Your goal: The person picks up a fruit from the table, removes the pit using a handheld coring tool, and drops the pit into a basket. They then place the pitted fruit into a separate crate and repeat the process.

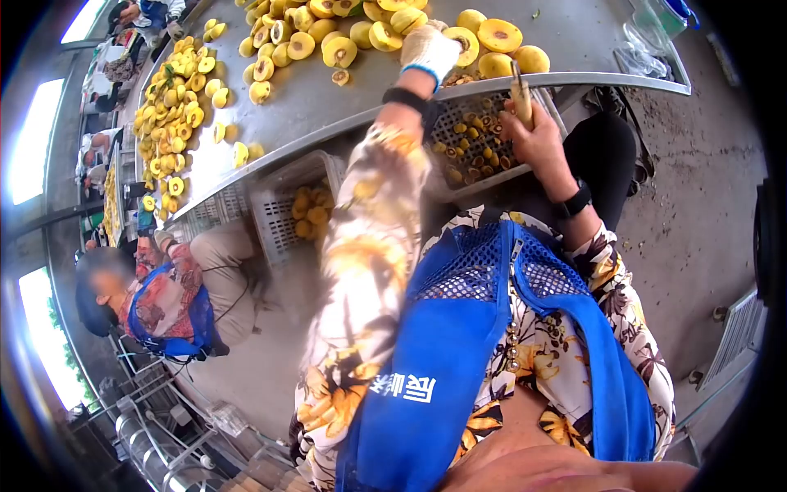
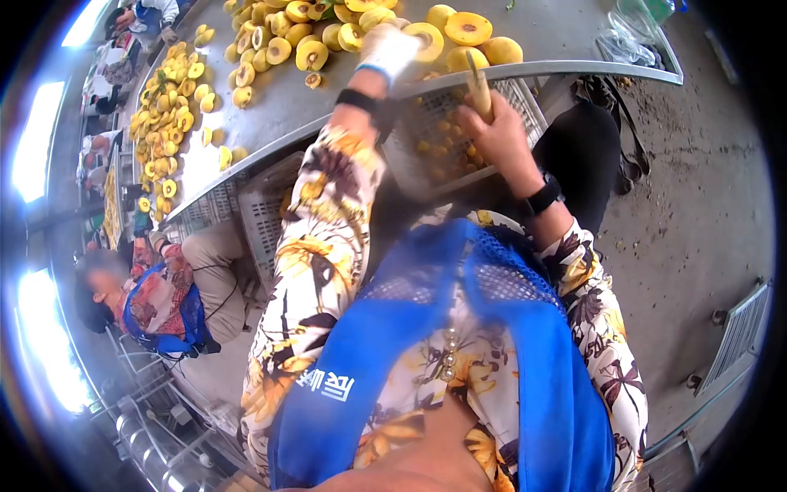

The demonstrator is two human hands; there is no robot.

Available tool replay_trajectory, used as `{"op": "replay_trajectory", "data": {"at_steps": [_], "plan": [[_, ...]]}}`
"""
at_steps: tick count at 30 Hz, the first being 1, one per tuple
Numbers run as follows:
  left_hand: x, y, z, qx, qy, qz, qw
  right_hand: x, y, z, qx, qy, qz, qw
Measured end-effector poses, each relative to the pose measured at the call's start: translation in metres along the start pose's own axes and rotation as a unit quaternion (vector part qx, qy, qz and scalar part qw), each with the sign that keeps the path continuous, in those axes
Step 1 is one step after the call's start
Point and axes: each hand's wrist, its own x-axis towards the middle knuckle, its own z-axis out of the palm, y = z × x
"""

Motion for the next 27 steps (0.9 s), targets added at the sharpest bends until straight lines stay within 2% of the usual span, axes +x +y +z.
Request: {"op": "replay_trajectory", "data": {"at_steps": [1, 3, 4, 5, 7, 8, 10, 11, 12, 14, 16, 17, 19, 20, 23, 24, 25, 26, 27], "plan": [[-0.021, 0.006, -0.018, -0.041, -0.005, 0.012, 0.999, 0.005, -0.012, -0.003, -0.027, 0.013, -0.017, 0.999], [-0.064, 0.019, -0.044, -0.123, -0.056, 0.004, 0.991, 0.018, -0.014, -0.003, 0.025, 0.008, -0.079, 0.997], [-0.076, 0.011, -0.041, -0.236, -0.115, 0.017, 0.965, 0.019, -0.02, -0.001, 0.072, -0.025, -0.065, 0.995], [-0.083, -0.001, -0.032, -0.204, -0.1, 0.035, 0.973, 0.021, -0.026, 0.0, 0.119, -0.057, -0.053, 0.99], [-0.121, 0.028, -0.062, -0.257, -0.064, -0.041, 0.963, 0.024, -0.014, 0.008, 0.188, -0.111, -0.02, 0.976], [-0.121, 0.006, -0.036, -0.434, 0.036, 0.075, 0.897, 0.025, -0.008, 0.011, 0.222, -0.135, -0.005, 0.966], [-0.142, 0.008, -0.016, -0.595, 0.117, 0.066, 0.792, 0.02, -0.004, 0.026, 0.241, -0.129, 0.018, 0.962], [-0.147, 0.009, -0.003, -0.634, 0.144, 0.03, 0.76, 0.014, -0.003, 0.036, 0.248, -0.126, 0.031, 0.96], [-0.151, 0.012, 0.009, -0.662, 0.171, -0.016, 0.729, 0.008, -0.002, 0.045, 0.234, -0.107, 0.086, 0.962], [-0.153, 0.009, 0.031, -0.711, 0.201, -0.124, 0.662, -0.003, 0.013, 0.063, 0.192, -0.072, 0.083, 0.975], [-0.147, -0.011, 0.048, -0.733, 0.169, -0.204, 0.626, -0.004, 0.022, 0.062, -0.003, -0.073, 0.059, 0.996], [-0.146, -0.025, 0.06, -0.742, 0.151, -0.246, 0.605, -0.005, 0.023, 0.06, -0.06, -0.039, -0.007, 0.997], [-0.151, -0.037, 0.065, -0.675, 0.127, -0.095, 0.721, -0.002, 0.011, 0.051, -0.172, 0.031, -0.144, 0.974], [-0.155, -0.034, 0.067, -0.646, 0.128, -0.095, 0.746, -0.002, -0.002, 0.046, -0.178, 0.022, -0.12, 0.976], [-0.152, -0.046, 0.083, -0.45, 0.106, -0.003, 0.887, 0.0, -0.007, 0.039, -0.192, -0.074, -0.081, 0.975], [-0.155, -0.033, 0.067, -0.335, 0.093, -0.027, 0.937, -0.003, -0.008, 0.041, -0.162, -0.083, -0.096, 0.979], [-0.154, -0.035, 0.066, -0.174, 0.072, -0.01, 0.982, -0.003, -0.008, 0.041, -0.177, -0.085, -0.103, 0.975], [-0.153, -0.037, 0.064, -0.009, 0.059, 0.012, 0.998, -0.004, -0.007, 0.041, -0.191, -0.09, -0.109, 0.971], [-0.157, -0.039, 0.068, -0.079, 0.091, 0.035, 0.992, -0.005, -0.006, 0.041, -0.205, -0.097, -0.116, 0.967]]}}
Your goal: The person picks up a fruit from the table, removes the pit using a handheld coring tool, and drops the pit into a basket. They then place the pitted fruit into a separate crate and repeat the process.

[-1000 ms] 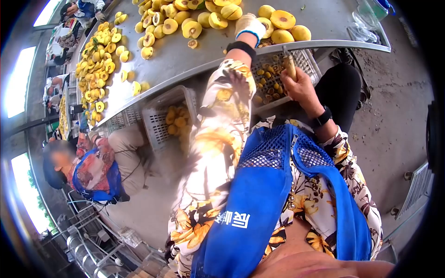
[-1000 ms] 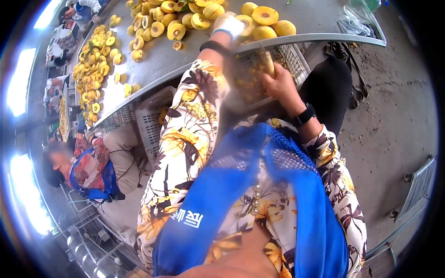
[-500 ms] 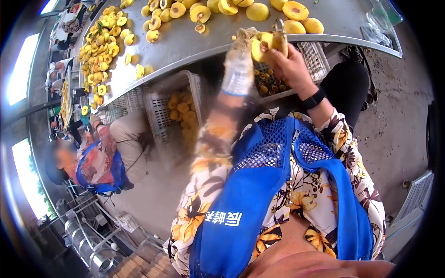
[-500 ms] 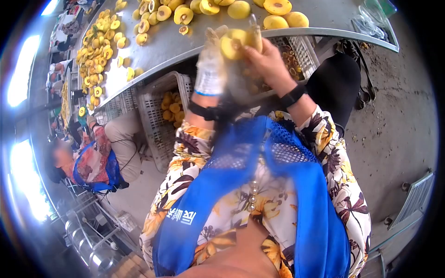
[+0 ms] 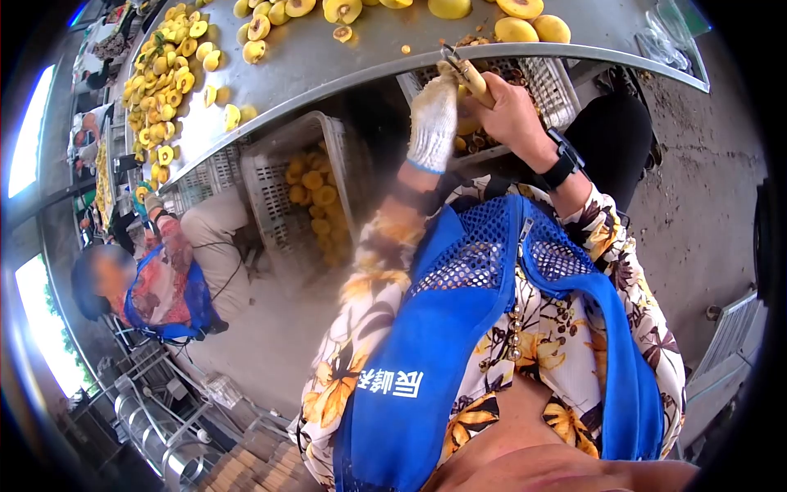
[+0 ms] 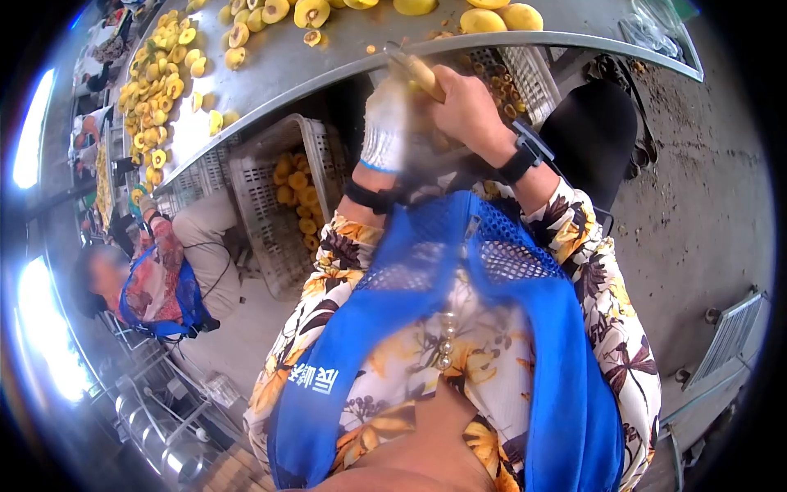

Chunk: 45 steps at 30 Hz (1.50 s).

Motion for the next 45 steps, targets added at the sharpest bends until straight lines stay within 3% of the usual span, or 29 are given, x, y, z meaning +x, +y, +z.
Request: {"op": "replay_trajectory", "data": {"at_steps": [3, 4, 5, 6, 8, 9, 12, 13, 28, 31, 34, 37, 40, 41, 45], "plan": [[-0.003, 0.004, 0.01, -0.239, 0.124, 0.044, 0.962, -0.005, 0.005, 0.009, -0.046, -0.047, -0.123, 0.99], [0.002, -0.006, 0.013, -0.448, 0.06, -0.075, 0.889, -0.008, 0.003, 0.011, -0.066, -0.076, -0.169, 0.981], [0.006, -0.017, 0.016, -0.627, 0.053, -0.211, 0.748, -0.019, -0.004, 0.015, -0.04, -0.078, -0.147, 0.985], [0.007, 0.008, -0.015, -0.608, 0.018, -0.273, 0.745, -0.023, -0.008, 0.014, -0.004, -0.077, -0.144, 0.987], [0.016, 0.008, -0.023, -0.68, 0.084, -0.325, 0.652, -0.023, -0.017, 0.009, 0.029, -0.048, 0.059, 0.997], [0.013, 0.022, -0.032, -0.637, 0.141, -0.325, 0.685, -0.018, -0.011, 0.005, 0.033, -0.036, 0.054, 0.997], [0.011, 0.037, -0.05, -0.61, 0.142, -0.364, 0.689, -0.02, -0.006, 0.002, -0.028, -0.032, 0.028, 0.999], [0.015, 0.026, -0.039, -0.622, 0.166, -0.337, 0.687, -0.022, -0.008, 0.002, -0.026, -0.045, 0.029, 0.998], [0.013, 0.014, -0.01, -0.642, 0.143, -0.257, 0.708, -0.035, -0.006, 0.009, -0.127, -0.059, 0.003, 0.99], [0.01, 0.025, -0.014, -0.622, 0.178, -0.302, 0.7, -0.036, -0.004, 0.012, -0.152, -0.07, 0.015, 0.986], [0.01, 0.045, -0.031, -0.543, 0.187, -0.337, 0.746, -0.039, -0.002, 0.014, -0.155, -0.086, -0.001, 0.984], [0.008, 0.033, -0.029, -0.513, 0.149, -0.309, 0.787, -0.04, 0.004, 0.017, -0.137, -0.114, -0.001, 0.984], [0.007, 0.033, -0.046, -0.435, 0.013, -0.308, 0.846, -0.041, 0.012, 0.019, -0.083, -0.151, -0.003, 0.985], [0.007, 0.03, -0.048, -0.449, -0.018, -0.299, 0.842, -0.041, 0.012, 0.019, -0.059, -0.156, 0.019, 0.986], [0.006, 0.03, -0.047, -0.534, 0.006, -0.227, 0.815, -0.038, -0.002, 0.014, 0.036, -0.126, 0.094, 0.987]]}}
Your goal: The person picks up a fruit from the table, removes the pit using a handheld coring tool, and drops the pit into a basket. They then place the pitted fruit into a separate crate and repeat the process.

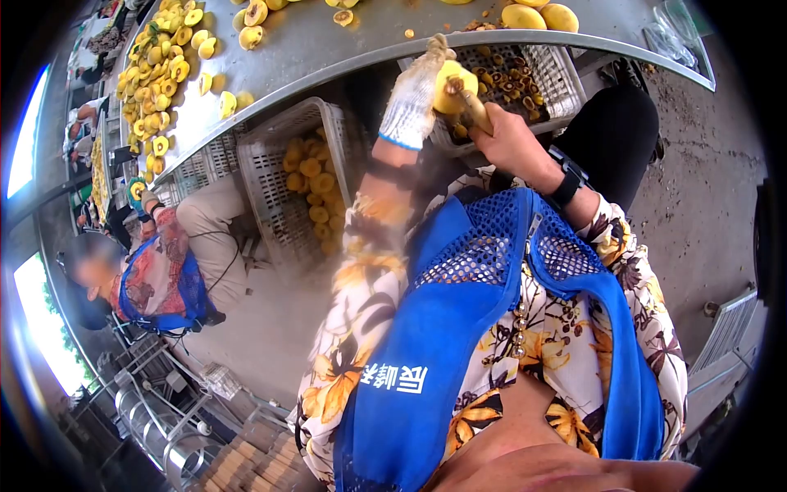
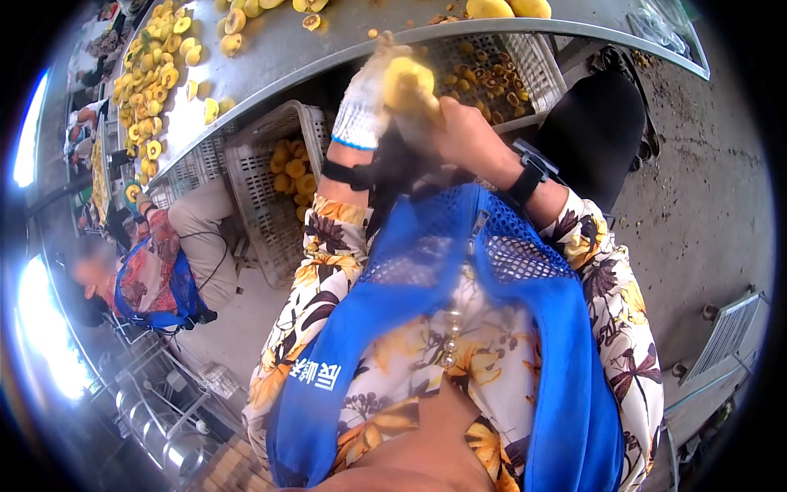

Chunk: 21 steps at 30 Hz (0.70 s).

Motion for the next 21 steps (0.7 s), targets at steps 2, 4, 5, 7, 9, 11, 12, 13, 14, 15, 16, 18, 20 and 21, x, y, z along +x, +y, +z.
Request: {"op": "replay_trajectory", "data": {"at_steps": [2, 4, 5, 7, 9, 11, 12, 13, 14, 15, 16, 18, 20, 21], "plan": [[-0.006, -0.004, 0.004, -0.076, -0.015, 0.028, 0.997, 0.001, 0.001, 0.003, 0.034, 0.019, 0.001, 0.999], [0.001, -0.023, 0.0, -0.122, -0.014, 0.027, 0.992, 0.005, 0.011, 0.014, 0.05, 0.019, -0.023, 0.998], [0.011, -0.041, -0.009, -0.135, -0.015, 0.02, 0.991, 0.004, 0.006, 0.013, 0.105, -0.024, 0.028, 0.994], [0.005, -0.036, -0.004, -0.206, 0.011, -0.038, 0.978, -0.002, -0.011, 0.005, 0.206, -0.11, 0.131, 0.963], [0.003, -0.031, -0.001, -0.247, 0.019, -0.078, 0.966, -0.005, -0.025, 0.001, 0.254, -0.131, 0.165, 0.944], [0.005, -0.029, 0.001, -0.253, 0.026, -0.106, 0.961, -0.007, -0.026, 0.0, 0.284, -0.143, 0.183, 0.93], [0.004, -0.031, 0.0, -0.133, 0.017, -0.032, 0.99, -0.006, -0.023, 0.001, 0.289, -0.144, 0.186, 0.928], [0.003, -0.036, -0.002, -0.011, 0.008, 0.042, 0.999, -0.005, -0.022, 0.0, 0.294, -0.147, 0.189, 0.925], [0.002, -0.041, -0.002, 0.067, 0.005, 0.1, 0.993, -0.005, -0.021, 0.0, 0.303, -0.151, 0.197, 0.92], [0.001, -0.047, -0.002, 0.143, 0.012, 0.158, 0.977, -0.005, -0.02, -0.001, 0.313, -0.155, 0.205, 0.914], [0.002, -0.05, -0.001, 0.174, 0.024, 0.202, 0.964, -0.005, -0.02, -0.001, 0.323, -0.16, 0.214, 0.908], [0.003, -0.053, -0.001, 0.184, 0.028, 0.195, 0.963, -0.005, -0.017, -0.001, 0.316, -0.167, 0.222, 0.907], [0.008, -0.061, -0.002, 0.197, 0.037, 0.196, 0.96, -0.005, -0.012, -0.001, 0.329, -0.176, 0.227, 0.9], [0.007, -0.056, 0.0, 0.161, 0.038, 0.173, 0.971, -0.005, -0.01, 0.0, 0.344, -0.182, 0.228, 0.893]]}}
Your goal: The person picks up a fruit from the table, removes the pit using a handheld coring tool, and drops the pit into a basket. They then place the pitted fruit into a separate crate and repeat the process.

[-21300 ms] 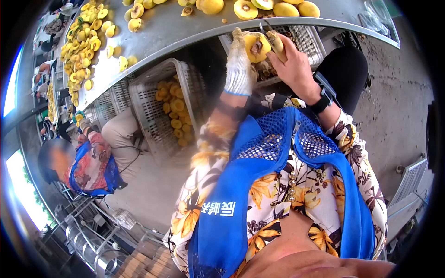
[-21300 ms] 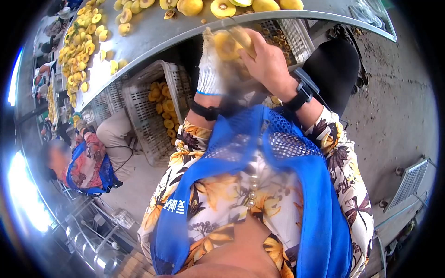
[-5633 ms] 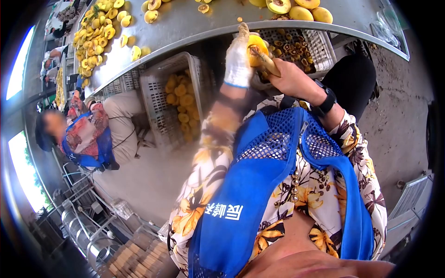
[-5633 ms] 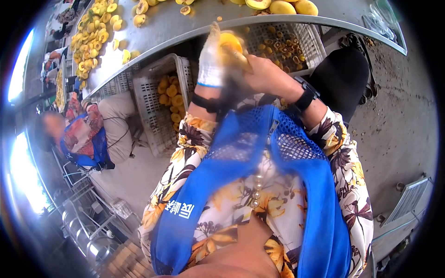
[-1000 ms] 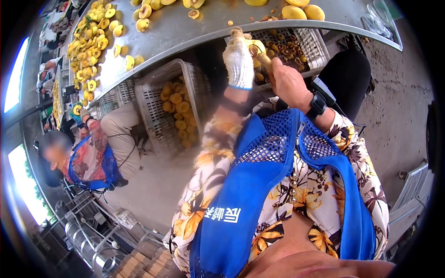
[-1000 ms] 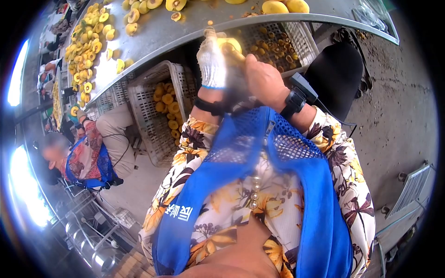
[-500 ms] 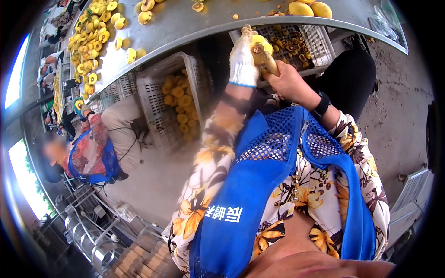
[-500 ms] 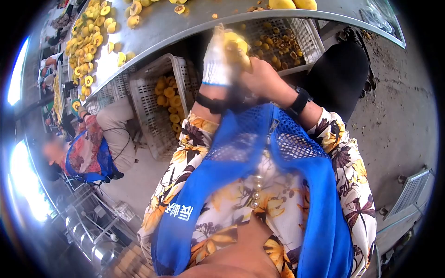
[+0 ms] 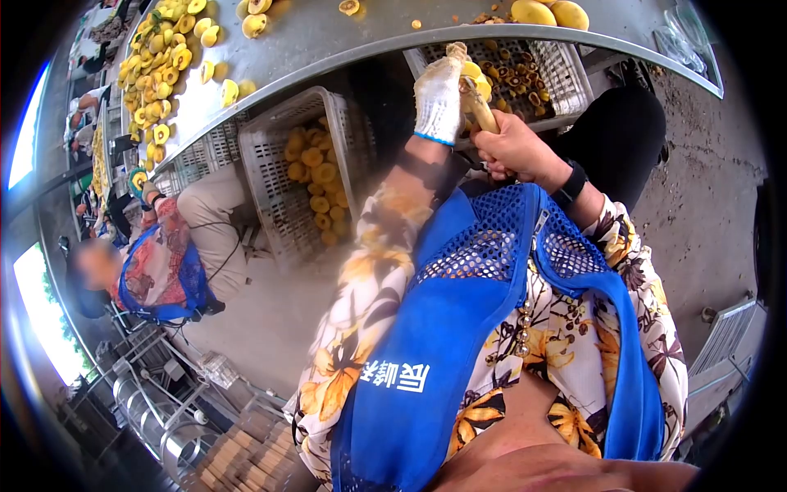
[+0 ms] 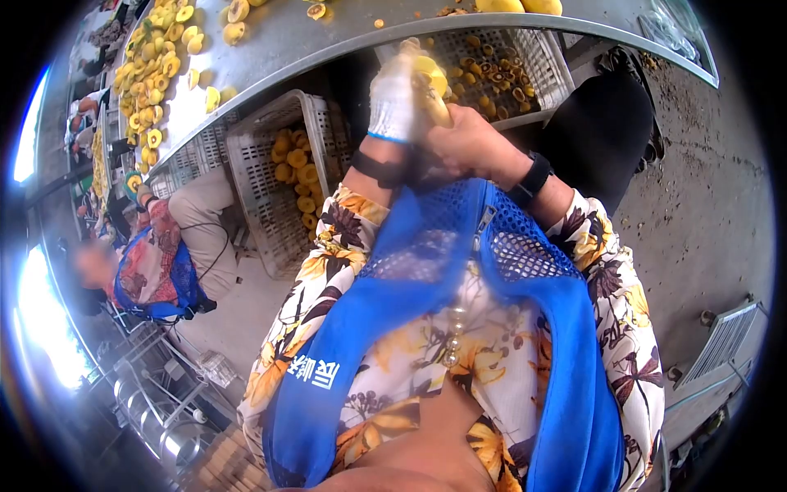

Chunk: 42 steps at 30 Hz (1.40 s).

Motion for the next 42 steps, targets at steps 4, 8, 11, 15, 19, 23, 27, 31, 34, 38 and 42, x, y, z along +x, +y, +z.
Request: {"op": "replay_trajectory", "data": {"at_steps": [4, 8, 11, 15, 19, 23, 27, 31, 34, 38, 42], "plan": [[0.002, 0.011, 0.003, -0.137, 0.009, -0.056, 0.989, -0.002, 0.002, -0.002, 0.101, -0.053, 0.025, 0.993], [-0.003, 0.016, 0.005, -0.247, -0.017, -0.177, 0.953, 0.0, 0.008, -0.005, 0.12, -0.08, 0.01, 0.99], [0.002, 0.042, 0.0, -0.334, -0.044, -0.327, 0.883, 0.001, 0.009, -0.007, 0.183, -0.129, -0.003, 0.975], [0.002, 0.037, -0.057, -0.38, 0.081, -0.288, 0.876, -0.002, 0.002, -0.014, 0.238, -0.196, -0.088, 0.947], [-0.001, 0.006, -0.188, 0.119, 0.245, -0.206, 0.94, 0.012, 0.005, -0.033, -0.02, 0.025, -0.035, 0.999], [0.02, 0.046, -0.196, 0.57, 0.21, -0.014, 0.794, 0.028, 0.013, -0.035, -0.214, 0.093, -0.059, 0.971], [0.091, 0.081, -0.09, 0.513, -0.002, 0.277, 0.812, 0.021, 0.009, -0.028, -0.197, 0.097, -0.106, 0.97], [0.165, 0.073, 0.023, 0.593, -0.193, 0.149, 0.767, 0.009, 0.014, -0.03, -0.207, 0.096, -0.18, 0.957], [0.185, 0.043, 0.052, 0.673, -0.221, 0.097, 0.699, 0.004, 0.021, -0.041, -0.255, 0.122, -0.202, 0.938], [0.192, 0.051, 0.056, 0.691, -0.26, 0.075, 0.67, -0.004, 0.015, -0.043, -0.219, 0.148, -0.178, 0.948], [0.179, 0.047, 0.014, 0.358, -0.279, 0.014, 0.891, 0.0, 0.008, -0.043, -0.193, 0.197, -0.273, 0.922]]}}
